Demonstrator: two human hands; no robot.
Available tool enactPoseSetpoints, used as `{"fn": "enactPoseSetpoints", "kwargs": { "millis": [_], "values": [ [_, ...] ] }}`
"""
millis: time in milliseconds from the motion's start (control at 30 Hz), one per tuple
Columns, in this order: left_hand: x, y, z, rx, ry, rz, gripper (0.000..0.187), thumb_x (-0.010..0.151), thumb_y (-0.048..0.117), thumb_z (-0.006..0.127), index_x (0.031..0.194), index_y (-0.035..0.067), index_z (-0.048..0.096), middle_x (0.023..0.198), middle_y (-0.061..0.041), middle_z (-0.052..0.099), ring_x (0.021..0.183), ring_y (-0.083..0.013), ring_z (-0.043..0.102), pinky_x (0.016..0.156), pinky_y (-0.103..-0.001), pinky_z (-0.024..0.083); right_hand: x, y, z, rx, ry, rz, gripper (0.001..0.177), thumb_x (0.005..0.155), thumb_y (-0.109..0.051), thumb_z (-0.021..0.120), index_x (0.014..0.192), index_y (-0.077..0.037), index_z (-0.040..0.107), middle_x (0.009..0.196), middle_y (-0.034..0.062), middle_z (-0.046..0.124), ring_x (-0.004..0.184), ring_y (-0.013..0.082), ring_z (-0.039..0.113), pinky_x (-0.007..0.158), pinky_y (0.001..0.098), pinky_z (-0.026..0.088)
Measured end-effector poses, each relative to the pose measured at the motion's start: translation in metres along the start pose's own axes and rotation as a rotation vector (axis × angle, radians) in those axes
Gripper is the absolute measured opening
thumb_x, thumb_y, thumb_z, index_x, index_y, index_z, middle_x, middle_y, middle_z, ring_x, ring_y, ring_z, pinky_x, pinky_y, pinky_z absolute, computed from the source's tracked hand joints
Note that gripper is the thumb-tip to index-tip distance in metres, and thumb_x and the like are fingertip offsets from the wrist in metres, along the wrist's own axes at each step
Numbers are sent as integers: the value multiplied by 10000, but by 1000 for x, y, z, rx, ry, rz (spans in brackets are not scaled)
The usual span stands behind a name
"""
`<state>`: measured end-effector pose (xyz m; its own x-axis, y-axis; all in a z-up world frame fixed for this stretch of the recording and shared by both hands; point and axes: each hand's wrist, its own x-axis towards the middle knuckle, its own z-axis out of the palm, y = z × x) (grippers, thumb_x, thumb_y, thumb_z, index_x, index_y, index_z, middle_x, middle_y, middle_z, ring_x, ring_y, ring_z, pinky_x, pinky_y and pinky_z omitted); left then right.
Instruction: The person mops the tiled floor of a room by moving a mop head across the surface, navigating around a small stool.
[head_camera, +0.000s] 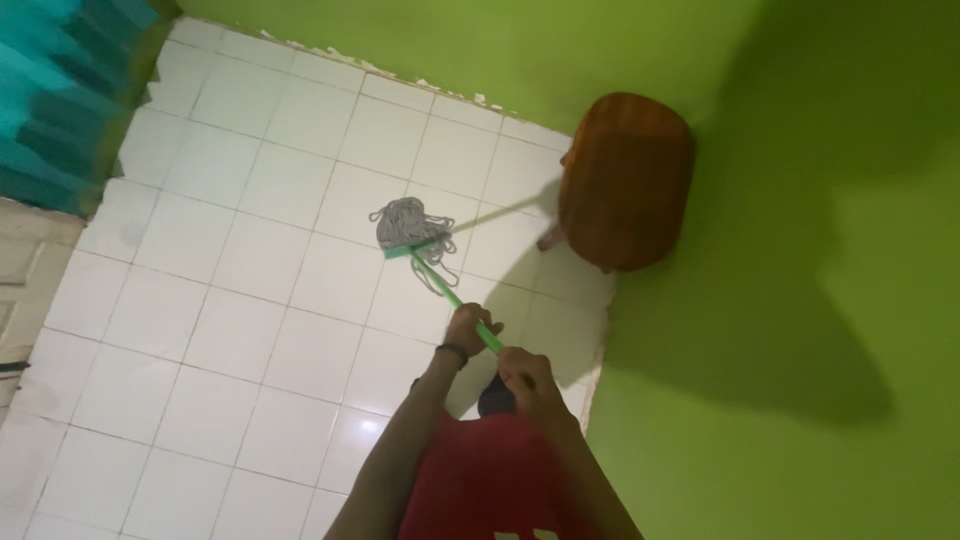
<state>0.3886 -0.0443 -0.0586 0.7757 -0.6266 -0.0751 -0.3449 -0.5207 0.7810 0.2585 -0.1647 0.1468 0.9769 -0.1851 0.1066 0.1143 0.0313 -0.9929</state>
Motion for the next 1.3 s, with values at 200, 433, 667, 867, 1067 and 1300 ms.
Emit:
{"fn": "enactPoseSetpoints", "kwargs": {
  "millis": [200,433,667,867,1067,1300],
  "values": [
    [27,60,67,-85,177,174,322,774,302,850,636,90,650,791,-149,672,868,-404,631,788,-510,495,-8,-21,-56,-220,96,175,222,896,23,552,701,-41,467,687,55,456,596,152,390,554,331,325],
    [49,115,106,-314,-74,38,358,822,314,822,657,64,626,743,-146,654,778,-374,644,725,-489,522,6,-65,-91,-393,124,87,223,821,-42,510,628,-46,400,609,42,420,562,154,385,535,336,305],
    [55,115,103,12,-242,165,351,910,386,674,724,90,702,818,-141,689,837,-385,653,765,-521,523,5,-66,-105,-399,-6,33,136,735,-35,508,615,-58,449,610,59,449,588,186,425,553,352,346],
    [69,109,63,188,-363,100,332,915,380,607,792,100,737,908,-116,720,921,-341,677,838,-498,542,17,-57,-104,-334,-35,-21,115,740,-26,533,660,-29,451,660,78,457,622,204,440,582,361,369],
    [101,53,31,353,-404,90,338,926,399,635,825,97,747,942,-144,729,947,-336,688,872,-481,550,40,-10,-67,-258,17,-84,97,750,-16,522,662,-24,483,682,88,486,644,218,468,606,372,415],
    [117,18,-12,142,-198,34,302,739,304,840,831,78,662,884,-146,687,892,-378,663,789,-482,542,83,19,-34,-286,28,-69,106,735,-11,515,656,-2,445,672,112,468,645,257,472,620,392,402]
  ]
}}
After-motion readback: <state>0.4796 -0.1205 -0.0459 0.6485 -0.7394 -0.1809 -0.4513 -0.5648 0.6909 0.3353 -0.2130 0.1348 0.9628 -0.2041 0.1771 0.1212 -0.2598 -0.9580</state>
